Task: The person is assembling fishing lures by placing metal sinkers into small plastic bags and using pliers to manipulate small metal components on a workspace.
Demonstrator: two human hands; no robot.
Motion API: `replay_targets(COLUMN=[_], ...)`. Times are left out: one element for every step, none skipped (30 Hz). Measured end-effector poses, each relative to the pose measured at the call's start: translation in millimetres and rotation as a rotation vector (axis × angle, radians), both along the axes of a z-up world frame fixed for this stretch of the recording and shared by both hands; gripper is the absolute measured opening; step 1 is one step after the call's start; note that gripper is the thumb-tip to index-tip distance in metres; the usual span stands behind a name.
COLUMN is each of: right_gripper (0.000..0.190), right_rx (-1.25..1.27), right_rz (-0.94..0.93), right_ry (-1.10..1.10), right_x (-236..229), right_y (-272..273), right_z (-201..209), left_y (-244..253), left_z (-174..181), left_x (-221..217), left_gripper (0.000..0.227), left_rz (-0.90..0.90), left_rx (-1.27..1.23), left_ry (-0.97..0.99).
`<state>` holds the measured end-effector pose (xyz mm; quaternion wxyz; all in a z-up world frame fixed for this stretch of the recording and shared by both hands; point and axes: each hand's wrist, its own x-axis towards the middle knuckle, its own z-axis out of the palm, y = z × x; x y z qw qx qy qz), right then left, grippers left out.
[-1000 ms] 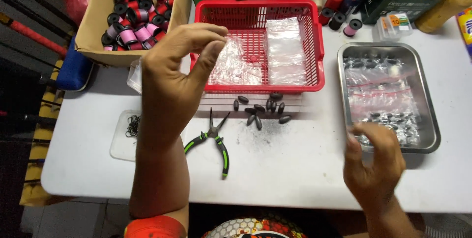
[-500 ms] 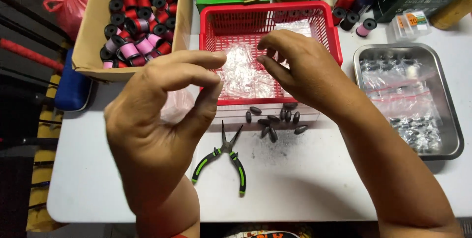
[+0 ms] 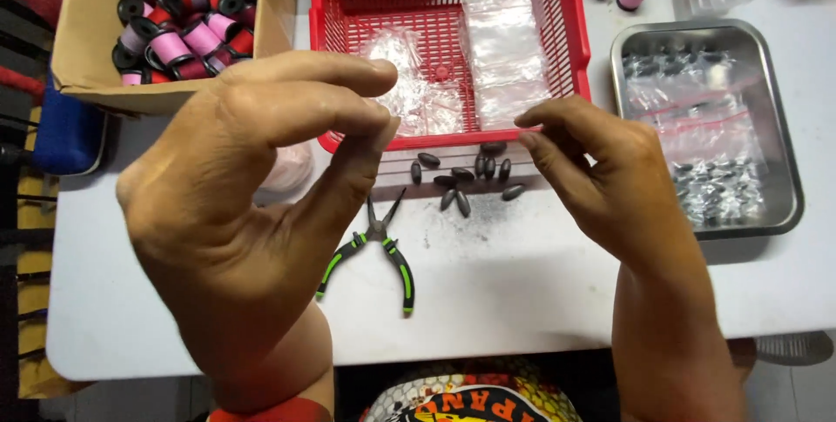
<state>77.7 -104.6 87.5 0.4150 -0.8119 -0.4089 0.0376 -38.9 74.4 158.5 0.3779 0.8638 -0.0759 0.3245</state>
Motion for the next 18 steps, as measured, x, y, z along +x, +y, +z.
replay_targets(right_gripper=[0.011, 0.008, 0.005, 0.005, 0.008, 0.011, 0.011, 0.015, 0.021, 0.021, 0.021, 0.023, 0.023, 0.018, 0.013, 0.013, 0.009, 0.007], right_rx=[-0.003, -0.059, -0.113, -0.11, -0.233, -0.354, -0.348, -0.403, -0.457, -0.455, -0.456, -0.458, -0.457, -0.538, -0.618, -0.618, -0.642, -0.667], right_rz=[0.001, -0.038, -0.077, -0.07, -0.098, -0.126, -0.119, -0.097, -0.075, -0.075, -0.095, -0.115, -0.116, -0.144, -0.174, -0.172, -0.182, -0.19], right_ry=[-0.002, -0.002, -0.003, -0.003, -0.036, -0.068, -0.067, -0.075, -0.083, -0.08, -0.128, -0.177, -0.174, -0.16, -0.146, -0.149, -0.169, -0.19], right_x=[0, 0, 1, 2, 4, 5, 4, 4, 5, 5, 5, 5, 0, -3, -6, -4, -2, 0], right_y=[-6, -10, -15, -16, -17, -18, -17, -17, -16, -15, -14, -12, -9, -4, 1, -1, -3, -5], right_z=[-5, -9, -14, -20, -26, -33, -42, -51, -60, -68, -76, -84, -78, -71, -64, -72, -80, -87], left_y=[-2, -3, -5, -7, -9, -12, -15, -18, -20, -22, -24, -26, -28, -29, -30, -28, -26, -24], left_z=[1, 3, 4, 0, -5, -10, -21, -32, -43, -62, -81, -101, -107, -112, -117, -122, -127, -132], left_x=[1, 1, 1, 2, 4, 6, 9, 14, 19, 23, 26, 30, 30, 32, 34, 34, 35, 36], left_gripper=[0.004, 0.003, 0.003, 0.003, 0.004, 0.005, 0.005, 0.005, 0.01, 0.01, 0.01, 0.009, 0.009, 0.007, 0.005, 0.005, 0.004, 0.006], left_rz=[0.001, -0.01, -0.022, -0.015, -0.062, -0.109, -0.102, -0.125, -0.148, -0.149, -0.118, -0.087, -0.087, -0.041, 0.005, 0.008, 0.052, 0.099], left_rx=[-0.003, 0.024, 0.052, 0.055, 0.057, 0.061, 0.066, 0.073, 0.081, 0.083, 0.137, 0.191, 0.192, 0.193, 0.194, 0.193, 0.201, 0.208], left_ry=[-0.002, -0.008, -0.014, -0.013, 0.006, 0.028, 0.031, 0.08, 0.129, 0.132, 0.211, 0.289, 0.291, 0.384, 0.477, 0.475, 0.496, 0.518])
